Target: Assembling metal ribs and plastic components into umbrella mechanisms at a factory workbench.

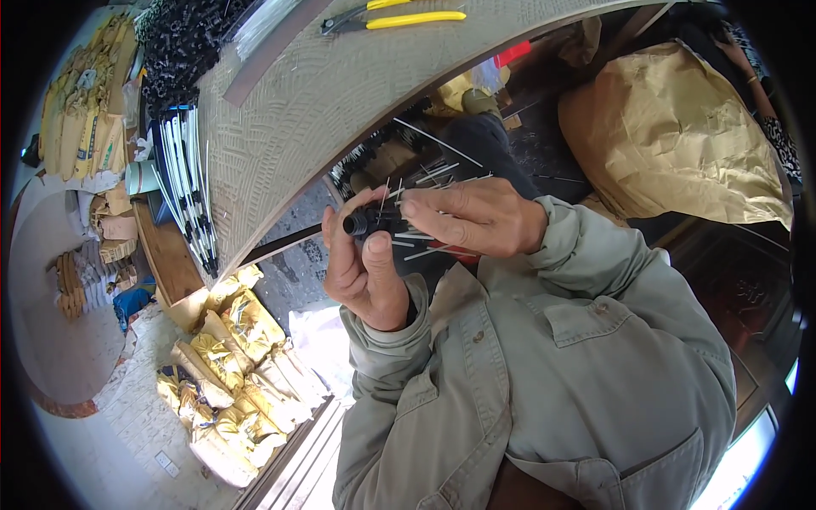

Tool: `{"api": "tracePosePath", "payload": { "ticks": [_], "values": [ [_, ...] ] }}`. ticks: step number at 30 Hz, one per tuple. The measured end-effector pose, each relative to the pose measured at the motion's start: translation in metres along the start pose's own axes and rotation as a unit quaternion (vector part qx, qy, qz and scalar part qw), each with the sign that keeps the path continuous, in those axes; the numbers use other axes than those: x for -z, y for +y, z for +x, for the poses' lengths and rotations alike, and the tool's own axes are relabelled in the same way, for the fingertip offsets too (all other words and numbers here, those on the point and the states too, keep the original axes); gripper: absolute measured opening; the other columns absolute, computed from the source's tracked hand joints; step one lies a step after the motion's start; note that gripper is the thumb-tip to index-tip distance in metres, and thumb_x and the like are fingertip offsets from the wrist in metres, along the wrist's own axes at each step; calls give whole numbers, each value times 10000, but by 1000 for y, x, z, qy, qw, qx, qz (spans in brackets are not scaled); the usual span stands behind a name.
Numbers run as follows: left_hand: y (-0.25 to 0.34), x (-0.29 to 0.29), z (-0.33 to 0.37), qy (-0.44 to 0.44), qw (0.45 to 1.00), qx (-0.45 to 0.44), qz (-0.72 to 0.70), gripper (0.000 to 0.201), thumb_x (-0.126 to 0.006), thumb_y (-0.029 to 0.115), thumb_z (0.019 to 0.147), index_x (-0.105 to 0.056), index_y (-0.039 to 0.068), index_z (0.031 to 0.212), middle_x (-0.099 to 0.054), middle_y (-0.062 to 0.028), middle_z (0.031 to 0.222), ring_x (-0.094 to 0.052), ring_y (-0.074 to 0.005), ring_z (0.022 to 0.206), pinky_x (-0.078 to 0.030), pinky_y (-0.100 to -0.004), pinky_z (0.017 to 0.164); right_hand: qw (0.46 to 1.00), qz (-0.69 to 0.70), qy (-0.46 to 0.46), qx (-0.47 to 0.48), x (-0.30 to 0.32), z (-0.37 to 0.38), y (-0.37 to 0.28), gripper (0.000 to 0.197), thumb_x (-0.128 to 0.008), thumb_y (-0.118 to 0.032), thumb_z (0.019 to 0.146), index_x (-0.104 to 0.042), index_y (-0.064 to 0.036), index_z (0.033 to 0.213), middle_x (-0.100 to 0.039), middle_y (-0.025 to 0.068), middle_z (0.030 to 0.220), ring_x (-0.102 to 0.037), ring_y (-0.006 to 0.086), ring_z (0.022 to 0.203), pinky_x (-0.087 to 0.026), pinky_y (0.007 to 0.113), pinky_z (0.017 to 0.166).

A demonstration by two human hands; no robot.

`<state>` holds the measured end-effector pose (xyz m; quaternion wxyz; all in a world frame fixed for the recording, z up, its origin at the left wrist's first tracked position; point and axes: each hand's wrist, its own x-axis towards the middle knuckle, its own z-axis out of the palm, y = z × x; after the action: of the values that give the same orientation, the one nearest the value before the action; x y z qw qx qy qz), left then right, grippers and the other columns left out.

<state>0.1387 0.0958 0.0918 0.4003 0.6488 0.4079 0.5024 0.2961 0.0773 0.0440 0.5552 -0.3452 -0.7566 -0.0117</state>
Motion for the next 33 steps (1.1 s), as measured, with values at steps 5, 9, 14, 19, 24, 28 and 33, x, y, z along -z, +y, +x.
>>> {"api": "tracePosePath", "payload": {
  "ticks": [5,9,14,19,24,28,33],
  "values": [
    [1,-3,1,-7,1000,-4,10,320,-543,237,859,-594,-41,1008,-647,-90,984,-561,-170,950,-135,-424,1063,999,32,-15,15,8,3,4,434,-690,-42,705,-559,28,1113,-605,213,1015,-657,275,822,-554,303,648],
    [0,-2,-1,-2,1000,-15,-3,329,-547,248,860,-593,-40,1013,-648,-87,977,-563,-168,944,-138,-420,1061,998,26,-51,38,14,5,5,441,-708,-54,699,-566,19,1110,-610,207,998,-658,260,783,-545,287,613],
    [-1,-4,0,0,1000,-3,1,341,-550,266,859,-592,-38,1009,-646,-94,964,-570,-175,920,-150,-432,1055,996,53,-60,27,15,6,8,431,-715,-68,702,-580,1,1105,-616,194,980,-658,250,737,-537,280,586],
    [2,-3,-1,-19,999,-22,15,337,-538,258,862,-572,-34,1027,-637,-91,964,-572,-191,932,-152,-449,1055,990,138,-28,-16,15,10,11,377,-708,-56,706,-616,-42,1071,-623,170,942,-652,240,695,-525,281,558],
    [-4,-8,-5,0,996,-71,55,312,-503,211,877,-511,-50,1047,-620,-140,972,-589,-224,938,-230,-491,1040,983,178,-34,-41,12,9,7,348,-692,-33,721,-617,-50,1060,-625,146,937,-647,247,721,-521,297,590],
    [-9,-12,-5,11,998,-54,-23,379,-464,284,907,-476,-61,1063,-607,-168,955,-599,-260,928,-255,-510,1033,911,366,24,-190,11,12,-8,276,-688,-44,743,-617,-34,1009,-625,119,924,-629,229,829,-505,297,722],
    [-15,-11,-5,3,997,-67,26,438,-386,384,928,-442,-32,1050,-606,-184,956,-598,-276,936,-257,-508,1031,851,380,-23,-363,5,5,-16,208,-678,-53,763,-606,-3,952,-620,102,855,-605,190,800,-466,282,681]
  ]
}}
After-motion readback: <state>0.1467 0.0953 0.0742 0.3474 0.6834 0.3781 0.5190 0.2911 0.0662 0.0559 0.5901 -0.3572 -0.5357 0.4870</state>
